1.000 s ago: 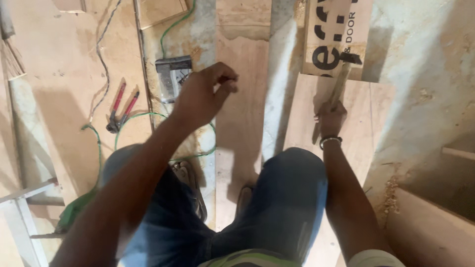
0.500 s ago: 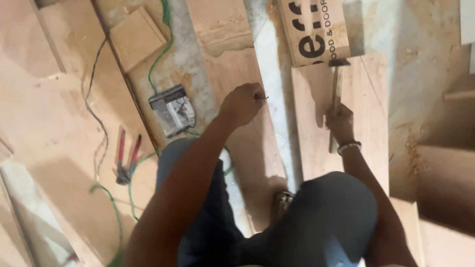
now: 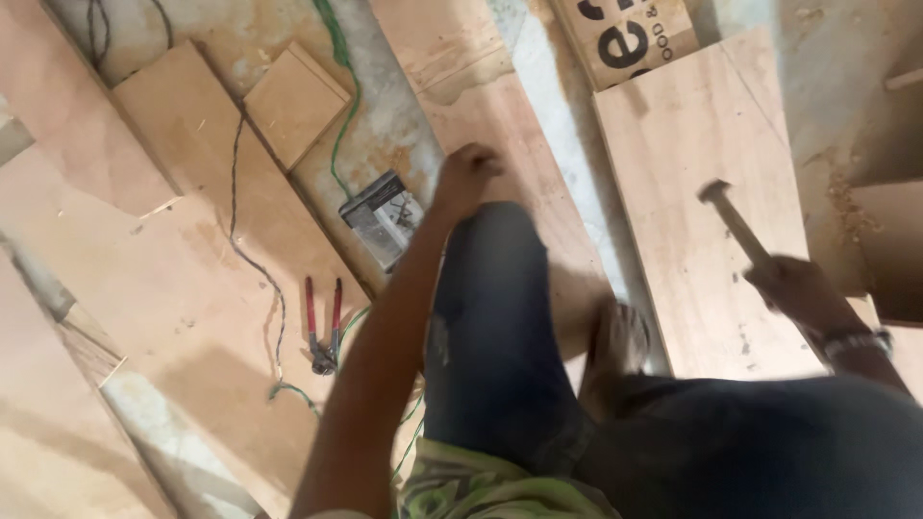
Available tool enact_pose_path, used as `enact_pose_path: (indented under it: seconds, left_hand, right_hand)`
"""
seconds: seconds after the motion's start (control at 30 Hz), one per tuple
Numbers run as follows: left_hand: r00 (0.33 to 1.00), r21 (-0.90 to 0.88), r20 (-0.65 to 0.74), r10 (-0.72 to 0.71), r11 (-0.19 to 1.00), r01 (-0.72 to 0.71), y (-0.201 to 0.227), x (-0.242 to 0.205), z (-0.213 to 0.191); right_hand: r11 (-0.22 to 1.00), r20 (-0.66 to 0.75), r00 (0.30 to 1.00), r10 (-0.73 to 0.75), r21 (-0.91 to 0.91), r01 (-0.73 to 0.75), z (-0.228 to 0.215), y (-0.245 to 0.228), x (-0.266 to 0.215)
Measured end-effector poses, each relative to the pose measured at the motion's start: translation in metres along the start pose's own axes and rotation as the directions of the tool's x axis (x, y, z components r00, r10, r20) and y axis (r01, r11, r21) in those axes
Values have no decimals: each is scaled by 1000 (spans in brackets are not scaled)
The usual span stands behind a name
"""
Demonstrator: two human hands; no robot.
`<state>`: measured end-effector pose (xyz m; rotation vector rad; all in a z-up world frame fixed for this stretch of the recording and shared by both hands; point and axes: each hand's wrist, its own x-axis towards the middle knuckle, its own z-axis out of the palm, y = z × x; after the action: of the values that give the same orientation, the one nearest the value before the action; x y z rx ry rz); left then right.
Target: The person joins pieces of wood on the floor using a hammer and pliers, occasionally using a handheld power tool to adjust the wood.
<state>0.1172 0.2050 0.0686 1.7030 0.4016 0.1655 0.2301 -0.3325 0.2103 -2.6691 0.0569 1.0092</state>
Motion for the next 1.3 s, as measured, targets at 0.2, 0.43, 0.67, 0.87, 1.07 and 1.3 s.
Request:
enact_pose_path:
  seconds: [0.2,0.43,0.67,0.87,1.07,1.3]
  left_hand:
    - [964,174,-237,-121,971,165,-53,-12,-97]
    - [939,308,-313,142,951,-41,2,96,-74]
    - [833,535,-424,355,841,-87,14,217,-39]
    - [734,571,-531,423,819,-58,-8,287,-44]
    - [689,597,-595,414,802,33,-25,297,-35]
    - [727,599,-581,365,797,79,-18,298,-37]
  right_hand:
    - [999,11,999,31,8,-32,27,69,-13]
    - [990,123,987,-99,116,85,32,44,9]
    - [981,301,934,191,-27,-192,-11,-5,30]
    - [805,453,848,274,-590,55,-60,-56,103]
    - [938,594,779,-202,345,-21,-16,-203,169]
    - [365,445,773,-451,883,-295,82,-349,199]
